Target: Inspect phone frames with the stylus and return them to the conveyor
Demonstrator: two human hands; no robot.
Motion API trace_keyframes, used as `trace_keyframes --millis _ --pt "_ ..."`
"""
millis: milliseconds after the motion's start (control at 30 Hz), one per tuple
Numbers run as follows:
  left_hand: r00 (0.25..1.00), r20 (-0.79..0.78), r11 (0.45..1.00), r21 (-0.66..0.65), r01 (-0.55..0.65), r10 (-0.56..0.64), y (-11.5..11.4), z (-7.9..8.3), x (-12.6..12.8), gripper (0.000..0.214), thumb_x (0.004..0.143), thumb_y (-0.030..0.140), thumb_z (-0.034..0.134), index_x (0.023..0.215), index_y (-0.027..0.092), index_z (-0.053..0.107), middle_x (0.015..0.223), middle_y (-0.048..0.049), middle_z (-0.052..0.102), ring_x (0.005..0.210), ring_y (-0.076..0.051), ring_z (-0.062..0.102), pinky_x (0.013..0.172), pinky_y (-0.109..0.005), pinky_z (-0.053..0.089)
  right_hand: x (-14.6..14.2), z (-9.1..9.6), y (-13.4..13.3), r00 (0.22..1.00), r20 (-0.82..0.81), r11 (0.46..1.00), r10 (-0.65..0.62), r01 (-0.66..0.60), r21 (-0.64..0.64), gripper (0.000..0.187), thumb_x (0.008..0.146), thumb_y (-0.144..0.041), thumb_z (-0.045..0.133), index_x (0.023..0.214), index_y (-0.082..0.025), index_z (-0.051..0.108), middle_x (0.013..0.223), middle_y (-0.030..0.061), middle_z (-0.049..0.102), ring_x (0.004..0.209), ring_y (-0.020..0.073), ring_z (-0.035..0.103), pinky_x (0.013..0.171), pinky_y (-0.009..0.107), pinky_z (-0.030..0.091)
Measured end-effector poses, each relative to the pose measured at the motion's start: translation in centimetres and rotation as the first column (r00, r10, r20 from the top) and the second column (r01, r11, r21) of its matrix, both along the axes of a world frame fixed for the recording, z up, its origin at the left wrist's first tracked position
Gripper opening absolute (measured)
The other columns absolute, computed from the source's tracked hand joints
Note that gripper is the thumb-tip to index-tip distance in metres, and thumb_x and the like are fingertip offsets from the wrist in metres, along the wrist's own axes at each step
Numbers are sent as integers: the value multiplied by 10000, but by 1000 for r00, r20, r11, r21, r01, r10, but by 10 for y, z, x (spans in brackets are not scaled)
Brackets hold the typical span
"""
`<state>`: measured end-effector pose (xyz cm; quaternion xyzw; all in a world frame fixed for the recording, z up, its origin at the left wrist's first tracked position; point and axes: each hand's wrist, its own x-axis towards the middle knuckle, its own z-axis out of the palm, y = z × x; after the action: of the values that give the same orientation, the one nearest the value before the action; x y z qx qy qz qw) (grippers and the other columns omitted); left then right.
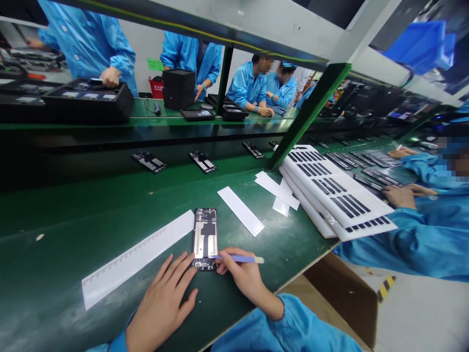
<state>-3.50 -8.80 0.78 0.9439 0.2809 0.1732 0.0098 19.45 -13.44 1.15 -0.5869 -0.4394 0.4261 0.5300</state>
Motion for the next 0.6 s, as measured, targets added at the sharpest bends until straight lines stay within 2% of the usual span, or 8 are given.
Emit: trace_keyframes --millis 33,100,167,233,333,400,500,600 --pt "1000 16 1000 -5 3 -3 0 0 0 369 898 327 541 1256 240 559 1405 -38 527 1293 -233 496 1128 -452 375 -1 1 -1 997 61 998 -43 40 41 308 907 -484 592 913 -199 709 714 53 723 605 204 691 626 323 594" --pt "999 50 1000 -27 5 -3 -2 1 1 373 897 311 545 1263 236 546 1406 -46 523 1296 -241 496 1120 -448 388 -7 4 -3 966 223 984 -132 101 144 284 964 -433 505 1030 -216 676 963 89 731 897 237 700 862 383 562" --pt "994 113 997 -75 16 -8 -7 2 3 363 899 277 534 1259 230 531 1435 -63 488 1272 -236 522 1065 -393 459 -20 5 -3 913 366 972 -182 110 208 259 981 -384 466 1120 -221 612 1257 112 624 1225 261 550 1063 435 424" --pt "981 192 987 -156 40 -9 -15 3 5 342 896 202 487 1236 221 519 1488 -91 409 1230 -216 561 977 -310 525 -37 2 0 866 465 972 -185 92 215 311 931 -383 550 1186 -206 529 1423 141 477 1363 293 393 1112 472 348" --pt "946 313 964 -265 0 86 -27 4 6 309 853 114 416 1131 211 510 1521 -129 311 1219 -213 567 907 -289 558 -57 -2 13 797 578 980 -174 85 178 505 795 -388 707 1189 -191 460 1455 190 403 1365 354 357 1058 510 365" --pt "909 367 954 -285 -92 197 -31 3 4 247 830 118 424 1045 214 496 1472 -147 340 1243 -246 537 893 -347 568 -62 -2 25 742 652 987 -153 86 134 449 772 -350 709 1124 -205 471 1378 179 474 1325 371 387 995 515 384" --pt "861 427 955 -224 -195 276 -28 -2 0 196 818 155 473 1002 219 486 1325 -151 431 1200 -270 544 870 -410 573 -56 4 41 669 735 994 -112 75 84 388 736 -228 664 1072 -218 470 1233 144 557 1247 363 445 929 487 384" --pt "862 438 966 -163 -202 254 -22 -8 -3 209 819 176 496 1022 224 505 1255 -136 456 1145 -263 556 865 -411 570 -45 9 48 660 748 997 -76 55 52 505 615 -112 605 1080 -220 441 1178 121 570 1144 327 513 874 430 384"
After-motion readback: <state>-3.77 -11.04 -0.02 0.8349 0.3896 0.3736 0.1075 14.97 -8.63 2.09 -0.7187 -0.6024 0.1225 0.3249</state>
